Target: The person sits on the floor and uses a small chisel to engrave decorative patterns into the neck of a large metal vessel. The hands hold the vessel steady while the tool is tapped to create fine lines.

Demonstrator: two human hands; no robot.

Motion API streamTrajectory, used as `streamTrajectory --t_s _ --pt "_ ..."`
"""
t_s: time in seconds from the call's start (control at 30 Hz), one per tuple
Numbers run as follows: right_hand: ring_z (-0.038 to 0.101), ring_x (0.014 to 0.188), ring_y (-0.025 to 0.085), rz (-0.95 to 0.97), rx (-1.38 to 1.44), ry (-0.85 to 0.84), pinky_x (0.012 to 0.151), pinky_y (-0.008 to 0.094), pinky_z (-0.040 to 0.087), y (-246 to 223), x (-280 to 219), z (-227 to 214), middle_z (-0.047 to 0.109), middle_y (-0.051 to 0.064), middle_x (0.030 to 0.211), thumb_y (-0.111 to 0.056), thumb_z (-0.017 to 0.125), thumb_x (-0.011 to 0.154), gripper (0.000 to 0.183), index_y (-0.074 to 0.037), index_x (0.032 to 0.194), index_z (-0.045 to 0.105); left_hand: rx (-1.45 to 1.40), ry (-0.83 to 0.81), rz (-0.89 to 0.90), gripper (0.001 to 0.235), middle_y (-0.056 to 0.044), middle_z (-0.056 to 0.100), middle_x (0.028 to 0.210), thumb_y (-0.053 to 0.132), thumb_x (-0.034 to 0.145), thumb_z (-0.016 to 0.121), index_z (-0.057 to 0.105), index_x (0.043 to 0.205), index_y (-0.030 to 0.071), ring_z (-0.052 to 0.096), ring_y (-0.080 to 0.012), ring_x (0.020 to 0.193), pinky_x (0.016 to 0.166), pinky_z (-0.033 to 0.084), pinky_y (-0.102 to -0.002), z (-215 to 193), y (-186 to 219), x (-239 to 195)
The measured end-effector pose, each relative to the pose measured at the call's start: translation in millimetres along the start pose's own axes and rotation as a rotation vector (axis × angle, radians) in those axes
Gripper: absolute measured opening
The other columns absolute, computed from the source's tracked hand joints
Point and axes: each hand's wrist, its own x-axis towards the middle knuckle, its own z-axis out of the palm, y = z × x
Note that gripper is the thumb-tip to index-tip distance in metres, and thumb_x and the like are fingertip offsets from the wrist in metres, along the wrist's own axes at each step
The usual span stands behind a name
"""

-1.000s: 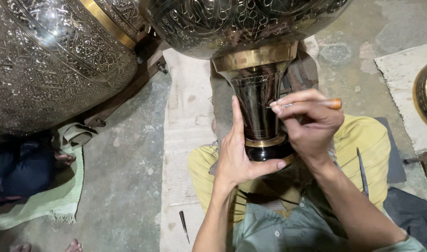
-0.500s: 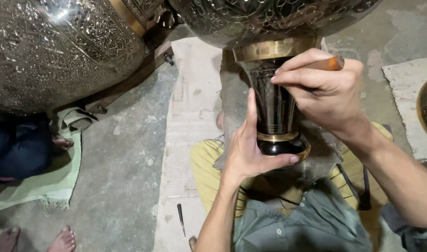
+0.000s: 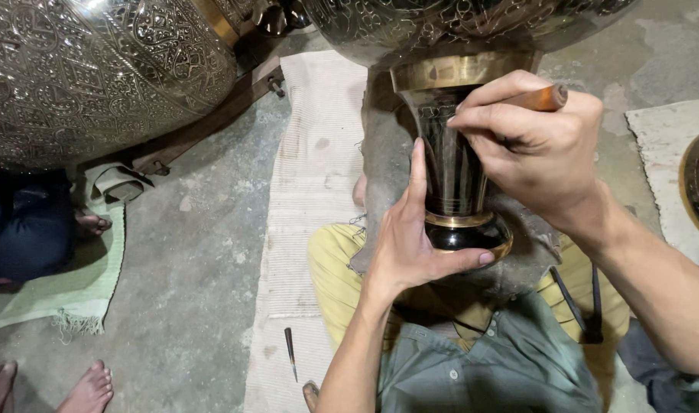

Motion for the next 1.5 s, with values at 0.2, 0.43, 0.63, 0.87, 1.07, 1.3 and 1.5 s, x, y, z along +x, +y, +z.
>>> streamTrajectory --t_s 0.2,0.43,0.63,0.87,1.07,1.3,1.5 --pt "0.073 0.087 0.023 -0.004 -0.001 -0.013 0.075 0.032 0.06 -3.0 -1.9 -0.5 0.072 0.013 0.099 0.016 0.073 0.082 0.019 0.002 0.094 0.075 0.006 0.006 0.02 0.147 -0.021 0.065 0.144 0.054 0.07 0.09 -0.001 0.173 0.001 0.067 -0.0346 0.138 0.117 0.054 -0.038 -0.3 0.2 -0.2" --pt "0.073 0.088 0.025 0.042 0.05 -0.028 0.077 0.034 0.059 -4.6 -2.9 -0.8 0.072 0.015 0.1 0.017 0.072 0.079 0.02 0.004 0.093 0.074 0.042 0.015 0.03 0.145 -0.023 0.062 0.147 0.055 0.069 0.09 0.002 0.169 -0.002 0.065 -0.0347 0.137 0.118 0.053 -0.039 -1.4 -0.9 0.0" --pt "0.072 0.086 0.023 0.027 0.054 -0.072 0.075 0.034 0.059 0.4 -1.0 -5.0 0.071 0.013 0.097 0.013 0.076 0.077 0.02 0.001 0.092 0.075 0.027 -0.008 -0.022 0.148 -0.023 0.063 0.147 0.059 0.068 0.087 0.002 0.172 -0.001 0.066 -0.0355 0.138 0.116 0.053 -0.039 -1.8 2.5 1.0" --pt "0.073 0.082 0.019 0.005 0.043 -0.087 0.072 0.027 0.06 10.5 -5.3 -5.7 0.073 0.011 0.098 0.014 0.071 0.083 0.018 -0.001 0.093 0.076 0.043 -0.004 -0.011 0.148 -0.023 0.062 0.148 0.062 0.068 0.087 0.003 0.173 0.0 0.065 -0.0364 0.139 0.118 0.053 -0.04 -1.2 0.8 0.9" --pt "0.074 0.085 0.019 0.007 0.019 -0.076 0.075 0.028 0.06 8.1 -9.3 -4.2 0.073 0.012 0.098 0.014 0.07 0.086 0.015 0.001 0.092 0.076 0.087 -0.002 0.019 0.146 -0.025 0.059 0.15 0.062 0.069 0.086 0.002 0.169 -0.001 0.062 -0.0368 0.139 0.119 0.052 -0.04 -0.1 -3.5 1.0" --pt "0.073 0.082 0.02 -0.013 -0.001 -0.13 0.071 0.029 0.059 8.1 -1.9 -10.1 0.073 0.011 0.097 0.013 0.071 0.08 0.019 0.0 0.092 0.077 0.026 -0.038 -0.04 0.148 -0.023 0.065 0.145 0.065 0.068 0.083 0.0 0.172 0.0 0.069 -0.0351 0.133 0.115 0.055 -0.039 0.4 -4.6 1.3" --pt "0.073 0.08 0.019 -0.027 0.034 -0.149 0.071 0.027 0.06 14.2 -1.8 -11.9 0.073 0.011 0.094 0.012 0.07 0.085 0.016 -0.001 0.092 0.077 0.047 -0.02 0.026 0.144 -0.023 0.064 0.143 0.064 0.072 0.085 -0.001 0.168 0.0 0.068 -0.0352 0.13 0.118 0.054 -0.041 0.0 -6.3 1.0"
